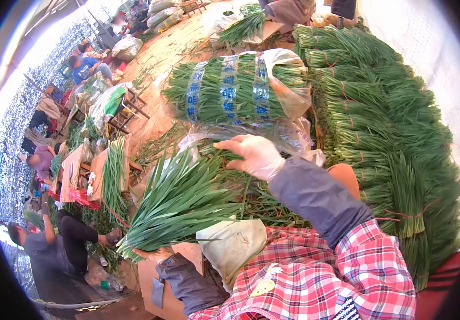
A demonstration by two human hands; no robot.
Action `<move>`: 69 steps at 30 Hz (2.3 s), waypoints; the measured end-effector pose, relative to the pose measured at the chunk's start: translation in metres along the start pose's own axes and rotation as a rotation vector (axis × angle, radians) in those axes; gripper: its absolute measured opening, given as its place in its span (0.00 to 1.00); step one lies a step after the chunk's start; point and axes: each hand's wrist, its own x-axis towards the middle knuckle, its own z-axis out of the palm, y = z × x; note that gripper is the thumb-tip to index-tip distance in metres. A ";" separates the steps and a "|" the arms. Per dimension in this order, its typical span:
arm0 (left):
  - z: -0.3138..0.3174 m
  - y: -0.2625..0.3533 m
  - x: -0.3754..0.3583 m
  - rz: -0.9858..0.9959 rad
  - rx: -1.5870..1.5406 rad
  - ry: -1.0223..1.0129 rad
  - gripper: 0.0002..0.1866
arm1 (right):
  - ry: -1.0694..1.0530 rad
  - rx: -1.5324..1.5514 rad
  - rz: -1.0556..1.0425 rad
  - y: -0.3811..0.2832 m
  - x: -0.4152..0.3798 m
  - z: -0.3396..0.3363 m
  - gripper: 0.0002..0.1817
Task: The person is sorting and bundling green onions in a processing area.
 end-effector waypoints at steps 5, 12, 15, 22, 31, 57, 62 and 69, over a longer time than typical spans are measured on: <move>0.020 -0.005 -0.014 -0.004 0.081 -0.026 0.33 | -0.061 -0.348 -0.019 -0.005 0.019 0.047 0.12; 0.035 -0.006 -0.019 0.004 0.100 0.010 0.31 | 0.094 0.858 0.403 0.016 -0.002 -0.003 0.11; 0.030 -0.007 -0.023 0.019 0.105 -0.020 0.31 | 0.107 0.357 -0.036 -0.001 -0.018 -0.014 0.19; 0.033 -0.010 -0.028 0.004 0.130 0.052 0.33 | 0.365 1.289 0.438 -0.017 -0.013 0.012 0.06; 0.024 -0.008 -0.023 -0.021 0.032 0.053 0.32 | 0.011 0.222 -0.063 -0.011 -0.024 0.032 0.18; 0.286 -0.088 -0.157 0.060 1.065 -1.293 0.42 | 0.185 1.828 -0.041 -0.063 -0.051 -0.029 0.64; 0.292 -0.126 -0.195 0.189 1.300 -1.566 0.45 | 0.647 1.540 0.133 -0.023 -0.082 -0.066 0.40; 0.251 -0.137 -0.174 -0.195 1.408 -1.376 0.38 | 1.209 1.828 0.113 0.061 -0.178 -0.137 0.31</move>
